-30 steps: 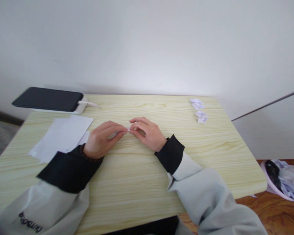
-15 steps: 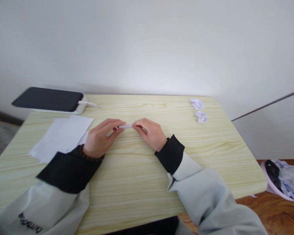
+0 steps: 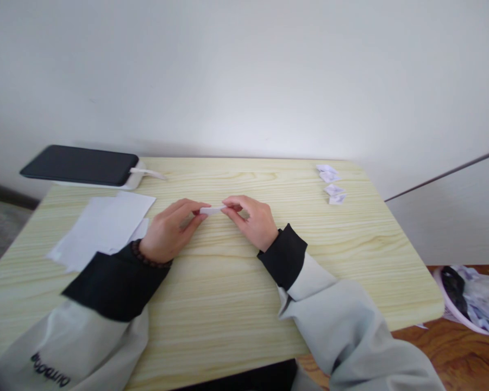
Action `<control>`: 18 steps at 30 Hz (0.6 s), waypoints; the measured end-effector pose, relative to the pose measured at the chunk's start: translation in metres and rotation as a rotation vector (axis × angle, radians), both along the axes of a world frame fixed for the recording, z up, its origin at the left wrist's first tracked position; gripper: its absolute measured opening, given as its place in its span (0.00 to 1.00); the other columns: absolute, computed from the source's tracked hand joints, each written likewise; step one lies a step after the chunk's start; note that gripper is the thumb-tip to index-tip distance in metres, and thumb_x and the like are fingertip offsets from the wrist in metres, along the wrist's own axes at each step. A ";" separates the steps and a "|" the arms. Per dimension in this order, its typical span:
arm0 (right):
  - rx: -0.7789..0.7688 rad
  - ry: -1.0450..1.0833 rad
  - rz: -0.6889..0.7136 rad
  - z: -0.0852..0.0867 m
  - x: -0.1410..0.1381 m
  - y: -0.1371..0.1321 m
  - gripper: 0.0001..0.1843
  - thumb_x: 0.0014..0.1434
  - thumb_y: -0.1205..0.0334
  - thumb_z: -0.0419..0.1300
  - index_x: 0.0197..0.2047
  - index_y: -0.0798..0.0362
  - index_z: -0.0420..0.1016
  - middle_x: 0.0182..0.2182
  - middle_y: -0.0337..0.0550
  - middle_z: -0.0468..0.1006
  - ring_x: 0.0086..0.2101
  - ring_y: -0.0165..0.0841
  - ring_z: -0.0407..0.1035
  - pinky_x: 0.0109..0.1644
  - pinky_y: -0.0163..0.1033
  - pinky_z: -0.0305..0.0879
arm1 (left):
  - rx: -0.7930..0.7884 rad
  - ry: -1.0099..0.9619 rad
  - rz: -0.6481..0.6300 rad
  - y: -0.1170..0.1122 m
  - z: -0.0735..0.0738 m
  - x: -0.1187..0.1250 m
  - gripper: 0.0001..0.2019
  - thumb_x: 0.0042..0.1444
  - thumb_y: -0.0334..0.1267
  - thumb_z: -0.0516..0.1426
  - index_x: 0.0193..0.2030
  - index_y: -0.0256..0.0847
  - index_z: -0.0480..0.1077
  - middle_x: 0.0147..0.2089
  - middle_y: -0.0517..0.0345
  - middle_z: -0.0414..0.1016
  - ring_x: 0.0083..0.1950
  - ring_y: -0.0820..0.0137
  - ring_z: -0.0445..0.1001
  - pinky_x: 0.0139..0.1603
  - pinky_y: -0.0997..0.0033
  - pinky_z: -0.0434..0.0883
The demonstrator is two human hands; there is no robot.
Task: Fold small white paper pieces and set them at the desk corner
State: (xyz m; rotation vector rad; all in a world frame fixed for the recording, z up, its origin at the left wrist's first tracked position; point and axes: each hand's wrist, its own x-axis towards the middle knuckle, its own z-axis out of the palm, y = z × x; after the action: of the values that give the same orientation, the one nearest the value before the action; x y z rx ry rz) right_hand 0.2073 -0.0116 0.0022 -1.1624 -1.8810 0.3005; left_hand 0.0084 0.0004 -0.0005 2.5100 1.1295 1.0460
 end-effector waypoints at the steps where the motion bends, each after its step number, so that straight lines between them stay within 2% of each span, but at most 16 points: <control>1: -0.008 0.001 0.003 0.001 0.000 0.000 0.05 0.57 0.60 0.60 0.36 0.51 0.74 0.30 0.39 0.80 0.30 0.29 0.74 0.38 0.33 0.71 | -0.041 -0.002 -0.015 -0.002 0.001 0.001 0.09 0.59 0.34 0.52 0.44 0.37 0.70 0.35 0.56 0.74 0.35 0.71 0.71 0.38 0.71 0.69; 4: -0.003 -0.017 0.083 0.003 0.000 -0.001 0.04 0.58 0.63 0.59 0.34 0.52 0.74 0.30 0.39 0.80 0.32 0.29 0.74 0.38 0.33 0.70 | -0.140 -0.048 -0.061 -0.005 0.006 0.003 0.11 0.58 0.35 0.53 0.46 0.36 0.70 0.32 0.58 0.73 0.30 0.74 0.70 0.33 0.76 0.68; 8: 0.049 -0.051 0.224 0.004 0.001 -0.001 0.06 0.60 0.65 0.56 0.35 0.51 0.74 0.32 0.40 0.79 0.34 0.28 0.73 0.40 0.33 0.70 | -0.270 -0.107 -0.072 -0.008 0.011 0.005 0.10 0.58 0.39 0.53 0.38 0.38 0.74 0.31 0.59 0.75 0.27 0.76 0.68 0.28 0.77 0.65; 13: 0.098 -0.052 0.262 0.004 0.001 -0.003 0.05 0.60 0.65 0.56 0.36 0.50 0.74 0.32 0.40 0.79 0.33 0.28 0.73 0.40 0.33 0.70 | -0.450 -0.154 0.000 -0.008 0.013 0.006 0.13 0.56 0.43 0.54 0.34 0.36 0.75 0.23 0.61 0.73 0.21 0.77 0.62 0.21 0.76 0.59; 18: 0.166 -0.067 0.282 0.005 0.000 -0.004 0.06 0.60 0.65 0.57 0.37 0.50 0.75 0.33 0.42 0.80 0.34 0.28 0.74 0.39 0.33 0.72 | -0.596 -0.238 -0.008 -0.006 0.011 0.005 0.16 0.55 0.47 0.54 0.34 0.36 0.75 0.24 0.59 0.73 0.22 0.75 0.65 0.22 0.76 0.60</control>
State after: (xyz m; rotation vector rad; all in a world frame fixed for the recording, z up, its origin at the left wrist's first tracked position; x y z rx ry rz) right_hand 0.2076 -0.0158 0.0076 -0.8060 -2.0884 0.2569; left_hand 0.0134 -0.0057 0.0106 1.8735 1.1475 0.8206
